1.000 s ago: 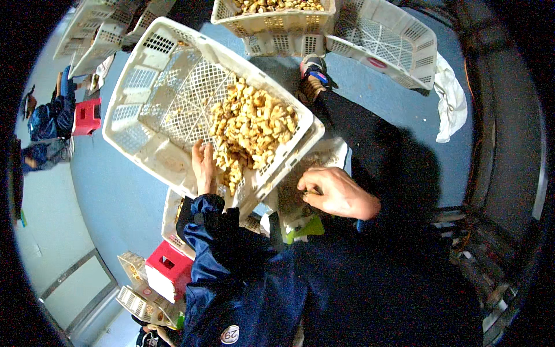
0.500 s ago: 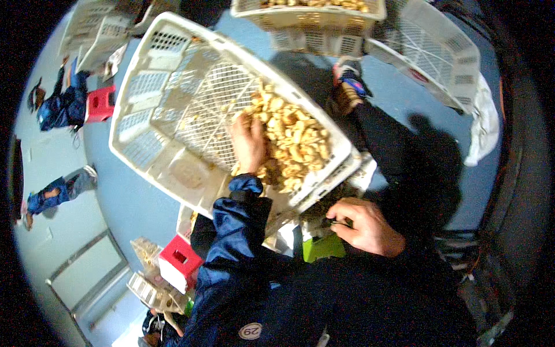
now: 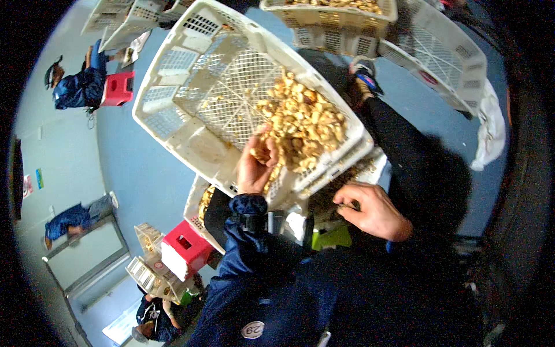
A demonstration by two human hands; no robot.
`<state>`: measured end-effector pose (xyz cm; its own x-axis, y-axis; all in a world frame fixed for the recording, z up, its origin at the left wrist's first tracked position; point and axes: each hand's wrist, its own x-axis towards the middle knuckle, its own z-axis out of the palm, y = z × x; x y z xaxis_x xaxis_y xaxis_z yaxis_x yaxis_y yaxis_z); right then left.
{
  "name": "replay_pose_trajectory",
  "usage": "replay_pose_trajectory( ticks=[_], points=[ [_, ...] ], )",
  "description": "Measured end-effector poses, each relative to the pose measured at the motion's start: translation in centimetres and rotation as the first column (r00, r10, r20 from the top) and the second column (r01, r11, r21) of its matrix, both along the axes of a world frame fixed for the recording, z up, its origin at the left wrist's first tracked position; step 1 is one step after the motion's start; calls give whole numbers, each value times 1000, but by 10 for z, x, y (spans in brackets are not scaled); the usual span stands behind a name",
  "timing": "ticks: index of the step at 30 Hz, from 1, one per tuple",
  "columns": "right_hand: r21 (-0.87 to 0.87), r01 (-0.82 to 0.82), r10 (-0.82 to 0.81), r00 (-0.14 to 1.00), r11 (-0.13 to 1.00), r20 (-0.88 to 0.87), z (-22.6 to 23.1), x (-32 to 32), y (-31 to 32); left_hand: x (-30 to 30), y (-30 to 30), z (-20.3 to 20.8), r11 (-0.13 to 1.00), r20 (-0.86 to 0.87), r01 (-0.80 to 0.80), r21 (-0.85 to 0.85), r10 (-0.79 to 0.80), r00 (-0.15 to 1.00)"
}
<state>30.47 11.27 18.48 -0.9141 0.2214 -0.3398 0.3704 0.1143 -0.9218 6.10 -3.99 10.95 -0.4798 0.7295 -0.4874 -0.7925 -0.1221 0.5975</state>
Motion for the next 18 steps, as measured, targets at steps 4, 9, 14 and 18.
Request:
replay_pose_trajectory(
  ticks=[4, 9, 14, 18],
  points=[
    [33, 52, -50, 996, 998, -80, 21, 0, -11, 30, -7, 50, 999, 20, 9, 41, -10, 1000],
    [7, 188, -178, 942, 982, -285, 54, 4, -27, 77, -30, 107, 969, -231, 246, -35, -248, 941],
    [1, 179, -162, 892, 984, -421, 80, 0, -59, 128, -69, 135, 954, -353, 272, -124, -299, 887],
    [97, 220, -133, 827, 971, -546, 74, 1, -87, 156, -87, 139, 974, -618, 149, -171, -224, 753]
  ],
)
